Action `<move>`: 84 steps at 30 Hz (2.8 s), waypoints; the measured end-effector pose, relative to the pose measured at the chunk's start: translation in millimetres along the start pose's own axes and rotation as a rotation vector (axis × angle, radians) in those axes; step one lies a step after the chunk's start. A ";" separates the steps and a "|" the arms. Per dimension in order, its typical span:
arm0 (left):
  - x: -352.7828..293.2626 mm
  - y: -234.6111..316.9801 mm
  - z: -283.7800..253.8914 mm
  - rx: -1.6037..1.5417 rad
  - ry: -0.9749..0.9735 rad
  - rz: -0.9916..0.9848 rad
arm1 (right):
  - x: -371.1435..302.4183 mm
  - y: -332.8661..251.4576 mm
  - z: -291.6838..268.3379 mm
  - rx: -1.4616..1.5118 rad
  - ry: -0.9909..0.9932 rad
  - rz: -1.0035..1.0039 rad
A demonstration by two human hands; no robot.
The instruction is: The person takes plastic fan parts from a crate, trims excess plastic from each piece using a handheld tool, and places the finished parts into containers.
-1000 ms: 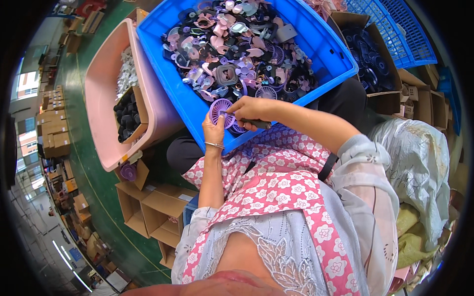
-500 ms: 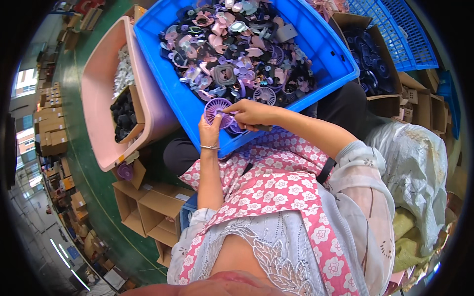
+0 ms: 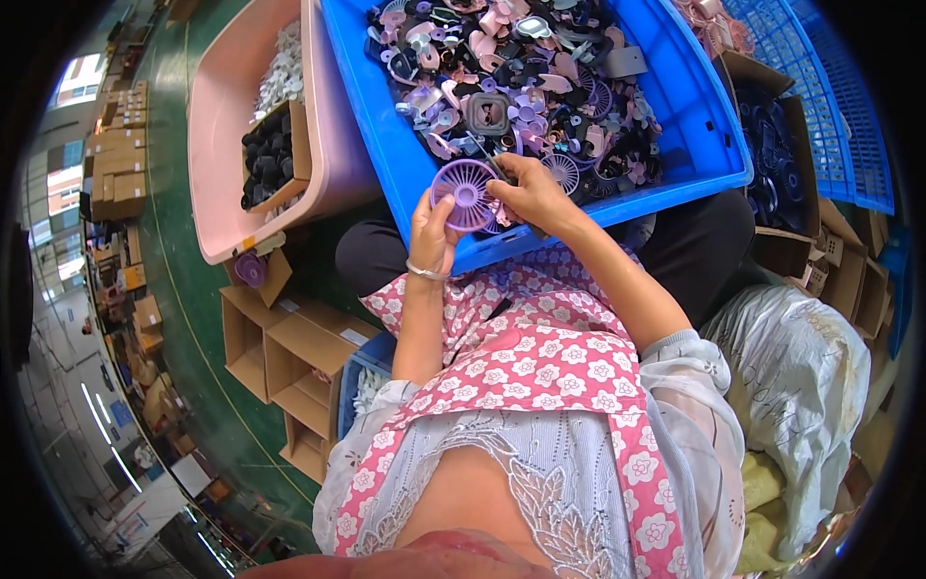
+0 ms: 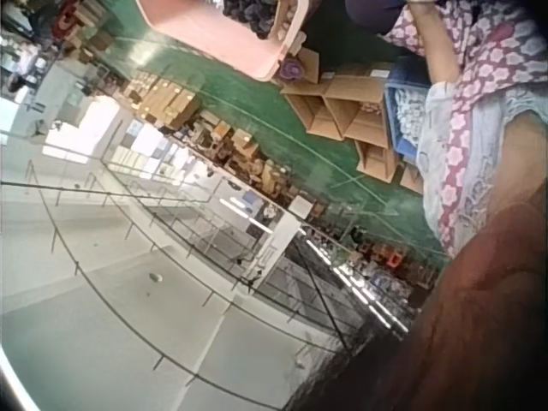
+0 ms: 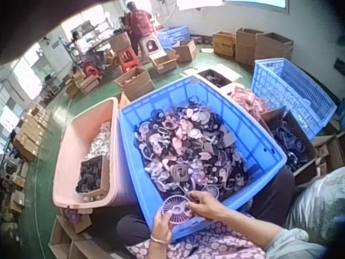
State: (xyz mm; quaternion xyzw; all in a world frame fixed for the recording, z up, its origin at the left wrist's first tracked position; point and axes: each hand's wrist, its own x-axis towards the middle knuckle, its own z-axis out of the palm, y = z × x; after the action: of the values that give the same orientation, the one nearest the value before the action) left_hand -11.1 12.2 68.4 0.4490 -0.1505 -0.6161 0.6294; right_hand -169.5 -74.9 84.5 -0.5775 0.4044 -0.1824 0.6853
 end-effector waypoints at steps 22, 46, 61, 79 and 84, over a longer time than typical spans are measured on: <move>-69.0 -70.0 17.7 0.343 -0.013 0.030 | -132.5 8.3 2.2 -0.791 -0.144 -0.074; -52.8 -52.1 45.2 0.347 -0.067 -0.142 | -118.4 -51.5 -0.5 -1.337 -0.244 -0.035; -17.9 -32.4 41.8 0.417 -0.285 -0.263 | -42.4 -116.0 -9.3 -1.313 -0.738 0.265; -17.4 -30.2 39.1 0.508 -0.329 -0.254 | -24.9 -121.8 7.5 -1.684 -1.166 0.269; -19.7 -38.8 36.9 0.448 -0.306 -0.234 | -24.7 -97.7 -12.7 -1.395 -0.957 0.171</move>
State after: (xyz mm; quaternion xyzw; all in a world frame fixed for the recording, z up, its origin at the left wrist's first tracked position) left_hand -67.3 22.4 66.8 0.4931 -0.3230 -0.6963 0.4095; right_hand -173.0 -91.4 184.7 -0.8501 0.1330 0.4250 0.2810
